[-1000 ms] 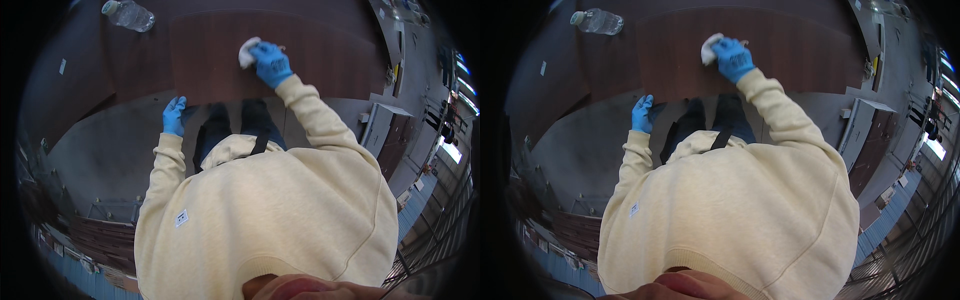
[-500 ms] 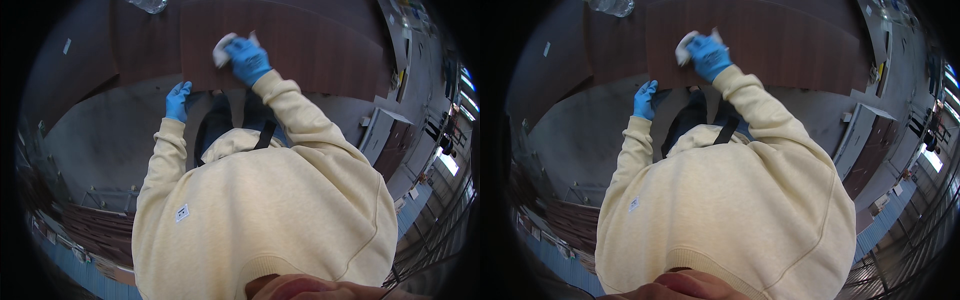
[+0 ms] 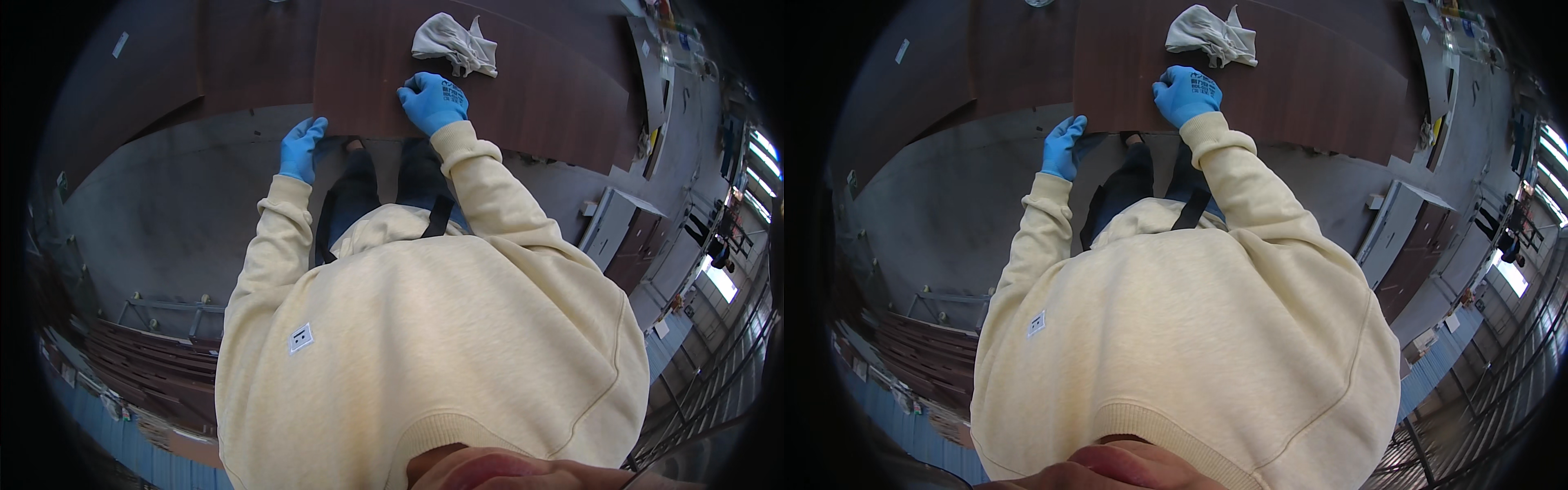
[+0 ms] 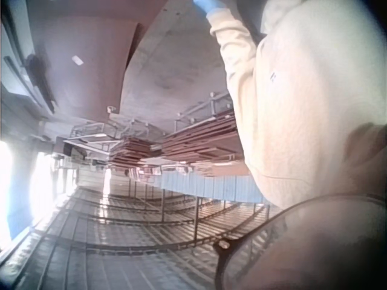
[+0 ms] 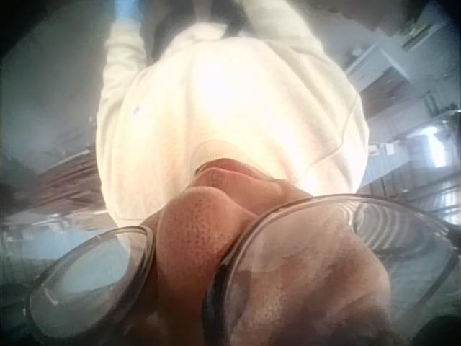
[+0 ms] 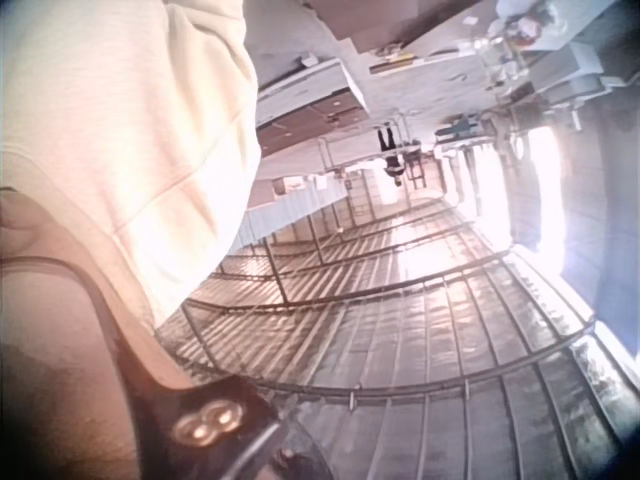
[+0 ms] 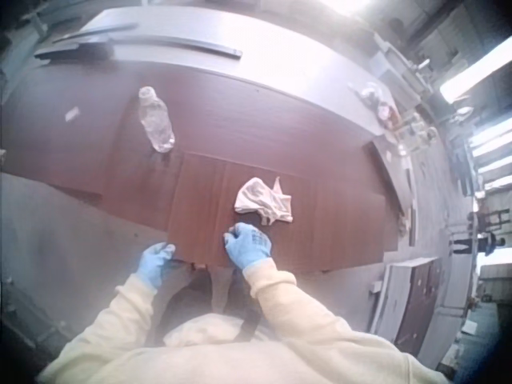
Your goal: The person wipes a large brown wooden panel with a white cloth, occasionally pouring liquid from a plastic bottle onto the cloth. After cleaning, the person lifts the panel and places it onto a stack of similar panels.
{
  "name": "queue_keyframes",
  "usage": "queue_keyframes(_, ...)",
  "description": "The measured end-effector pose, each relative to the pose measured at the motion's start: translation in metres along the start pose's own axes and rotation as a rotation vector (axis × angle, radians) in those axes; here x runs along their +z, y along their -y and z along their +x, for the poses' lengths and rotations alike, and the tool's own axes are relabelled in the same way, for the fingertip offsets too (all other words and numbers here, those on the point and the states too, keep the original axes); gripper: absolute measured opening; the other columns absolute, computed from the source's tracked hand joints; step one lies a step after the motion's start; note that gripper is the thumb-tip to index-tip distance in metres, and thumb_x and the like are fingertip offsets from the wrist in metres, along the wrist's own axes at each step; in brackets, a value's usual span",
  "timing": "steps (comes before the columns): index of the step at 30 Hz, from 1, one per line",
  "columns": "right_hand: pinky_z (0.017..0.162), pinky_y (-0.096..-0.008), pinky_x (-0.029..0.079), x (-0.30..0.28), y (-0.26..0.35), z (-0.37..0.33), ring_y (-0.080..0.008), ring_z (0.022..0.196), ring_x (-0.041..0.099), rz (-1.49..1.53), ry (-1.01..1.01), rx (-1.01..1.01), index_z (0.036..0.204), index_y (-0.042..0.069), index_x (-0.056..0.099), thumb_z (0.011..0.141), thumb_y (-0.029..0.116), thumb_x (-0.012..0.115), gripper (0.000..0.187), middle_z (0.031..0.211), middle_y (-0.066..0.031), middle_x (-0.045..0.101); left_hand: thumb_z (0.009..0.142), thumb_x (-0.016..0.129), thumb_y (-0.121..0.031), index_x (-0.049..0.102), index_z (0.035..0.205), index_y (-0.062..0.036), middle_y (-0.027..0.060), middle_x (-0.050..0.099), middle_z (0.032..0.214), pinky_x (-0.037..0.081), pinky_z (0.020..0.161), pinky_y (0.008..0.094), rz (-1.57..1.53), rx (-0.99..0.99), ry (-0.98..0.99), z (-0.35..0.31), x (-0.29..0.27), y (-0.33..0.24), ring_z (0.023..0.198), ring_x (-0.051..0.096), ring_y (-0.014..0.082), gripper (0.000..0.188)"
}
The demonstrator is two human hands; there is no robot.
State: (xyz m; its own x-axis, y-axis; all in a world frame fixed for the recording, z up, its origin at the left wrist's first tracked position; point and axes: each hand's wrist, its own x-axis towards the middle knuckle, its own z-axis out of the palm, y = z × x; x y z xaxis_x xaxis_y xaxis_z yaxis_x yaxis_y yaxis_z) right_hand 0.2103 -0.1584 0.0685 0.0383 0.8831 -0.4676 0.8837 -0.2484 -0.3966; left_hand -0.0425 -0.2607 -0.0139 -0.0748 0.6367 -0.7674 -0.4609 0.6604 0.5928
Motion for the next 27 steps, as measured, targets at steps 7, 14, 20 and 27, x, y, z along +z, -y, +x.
queue_keyframes(7, 0.098, -0.046, 0.055, 0.002, -0.002, 0.046, -0.0348, 0.11, 0.072, -0.014, 0.242, 0.158, 0.114, 0.015, 0.079, 0.086, 0.045, 0.073, 0.042, 0.119, -0.0131, 0.076, 0.096, 0.079, -0.02, 0.065, 0.136, -0.0018, 0.0057, 0.072, 0.12, 0.056, 0.095, 0.0354, -0.013, 0.001, -0.029, -0.008, 0.009, -0.005, 0.107, 0.068, 0.0174, 0.046)
queue_keyframes(14, 0.099, -0.0457, 0.055, 0.001, 0.008, 0.043, -0.0341, 0.112, 0.071, -0.055, 0.248, 0.156, 0.114, 0.014, 0.079, 0.087, 0.048, 0.074, 0.044, 0.12, -0.0133, 0.076, 0.098, 0.075, -0.018, 0.064, 0.135, -0.0013, 0.0069, 0.072, 0.122, 0.058, 0.1, 0.0407, 0.023, 0.0, -0.013, 0.0, 0.003, -0.001, 0.111, 0.069, 0.0207, 0.042)
queue_keyframes(20, 0.099, -0.0456, 0.055, 0.003, 0.014, 0.047, -0.0335, 0.113, 0.071, -0.052, 0.249, 0.149, 0.114, 0.014, 0.079, 0.087, 0.049, 0.074, 0.044, 0.119, -0.0132, 0.076, 0.098, 0.077, -0.021, 0.064, 0.135, -0.0013, 0.0064, 0.072, 0.121, 0.059, 0.099, 0.0404, 0.03, -0.011, -0.006, 0.002, 0.001, 0.002, 0.109, 0.07, 0.0209, 0.044)
queue_keyframes(27, 0.09, -0.0416, 0.056, 0.0, 0.005, 0.034, -0.0285, 0.095, 0.073, 0.045, 0.195, 0.04, 0.1, 0.01, 0.078, 0.09, 0.038, 0.076, 0.029, 0.099, -0.0095, 0.078, 0.097, 0.077, -0.022, 0.064, 0.135, -0.0033, 0.0054, 0.072, 0.12, 0.057, 0.1, 0.0397, 0.088, 0.013, -0.055, 0.002, 0.005, 0.003, 0.109, 0.069, 0.0195, 0.044)
